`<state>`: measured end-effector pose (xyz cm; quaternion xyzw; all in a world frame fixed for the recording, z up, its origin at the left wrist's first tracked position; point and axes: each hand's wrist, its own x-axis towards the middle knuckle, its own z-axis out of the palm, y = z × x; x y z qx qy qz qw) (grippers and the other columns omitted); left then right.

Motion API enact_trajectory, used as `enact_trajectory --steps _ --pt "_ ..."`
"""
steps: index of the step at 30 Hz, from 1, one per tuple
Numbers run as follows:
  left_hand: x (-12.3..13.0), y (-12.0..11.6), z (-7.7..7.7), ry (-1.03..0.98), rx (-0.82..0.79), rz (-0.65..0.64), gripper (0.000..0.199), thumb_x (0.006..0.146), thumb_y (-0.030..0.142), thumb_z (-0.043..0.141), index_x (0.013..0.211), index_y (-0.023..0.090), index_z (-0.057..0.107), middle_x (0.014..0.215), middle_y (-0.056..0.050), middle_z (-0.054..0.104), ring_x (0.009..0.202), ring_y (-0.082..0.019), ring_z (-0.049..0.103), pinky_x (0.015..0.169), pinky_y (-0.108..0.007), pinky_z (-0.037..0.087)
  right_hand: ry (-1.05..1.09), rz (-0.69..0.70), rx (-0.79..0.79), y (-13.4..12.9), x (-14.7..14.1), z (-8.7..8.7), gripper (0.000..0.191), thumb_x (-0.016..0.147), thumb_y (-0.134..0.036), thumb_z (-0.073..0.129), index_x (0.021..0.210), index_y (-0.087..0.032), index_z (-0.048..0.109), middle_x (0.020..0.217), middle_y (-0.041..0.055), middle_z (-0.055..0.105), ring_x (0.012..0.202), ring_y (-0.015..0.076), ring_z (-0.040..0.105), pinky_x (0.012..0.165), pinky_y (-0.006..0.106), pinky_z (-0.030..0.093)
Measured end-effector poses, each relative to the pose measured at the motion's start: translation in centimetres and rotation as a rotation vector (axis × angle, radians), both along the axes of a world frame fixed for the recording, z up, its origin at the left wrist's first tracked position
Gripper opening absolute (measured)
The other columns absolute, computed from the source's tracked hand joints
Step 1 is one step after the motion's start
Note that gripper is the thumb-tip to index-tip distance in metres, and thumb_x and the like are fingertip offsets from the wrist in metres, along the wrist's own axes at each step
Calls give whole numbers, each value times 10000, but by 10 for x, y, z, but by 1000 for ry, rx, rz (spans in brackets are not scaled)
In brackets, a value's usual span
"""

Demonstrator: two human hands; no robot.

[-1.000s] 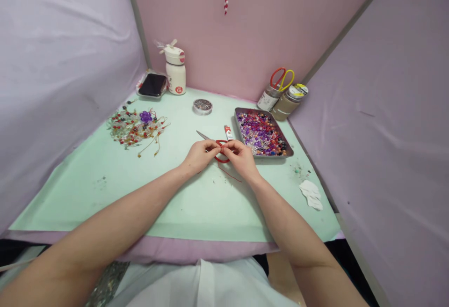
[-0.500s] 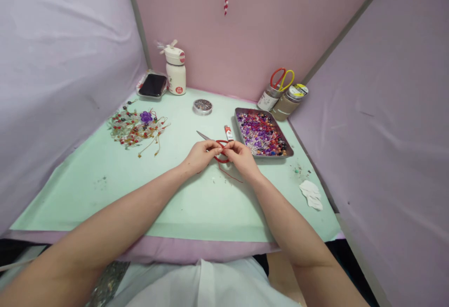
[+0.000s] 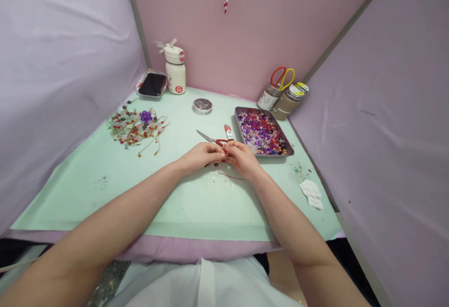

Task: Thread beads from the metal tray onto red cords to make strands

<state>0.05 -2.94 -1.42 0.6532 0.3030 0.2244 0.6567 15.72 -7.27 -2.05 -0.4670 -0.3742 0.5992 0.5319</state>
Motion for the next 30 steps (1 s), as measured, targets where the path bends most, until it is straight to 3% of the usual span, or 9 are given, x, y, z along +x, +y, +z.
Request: enact_trajectory --steps 7,12,16,21,30 --pt "0 0 -6 -52 -231 -73 186 689 322 698 707 142 653 603 0 561 506 -82 437 518 -241 295 -52 138 11 -3 1 1 190 653 -313 695 699 -191 558 642 -45 526 576 86 471 555 222 376" --pt "4 1 -6 -114 -302 74 144 674 268 705 715 141 653 683 -21 605 558 -84 480 550 -244 335 -119 16 55 -1 1 0 276 718 -456 650 760 -198 563 661 -28 532 609 103 488 535 220 374" --pt "6 0 -4 -100 -280 219 125 661 244 694 681 143 624 603 15 545 513 -66 428 528 -237 313 -254 -44 169 -2 1 1 261 719 -436 675 801 -206 584 637 -44 532 533 81 421 524 227 347" --pt "9 -1 -10 -144 -252 243 148 664 255 702 693 141 613 565 35 482 498 -62 404 505 -230 304 -323 -104 216 -2 0 -1 235 703 -392 696 737 -193 576 618 -44 535 537 86 429 549 240 363" --pt "12 -1 -13 -345 -372 286 196 674 279 723 687 134 591 597 23 506 534 -54 446 511 -199 343 -246 -110 189 -1 1 -8 264 701 -426 693 771 -200 576 623 -45 536 539 88 433 532 233 360"
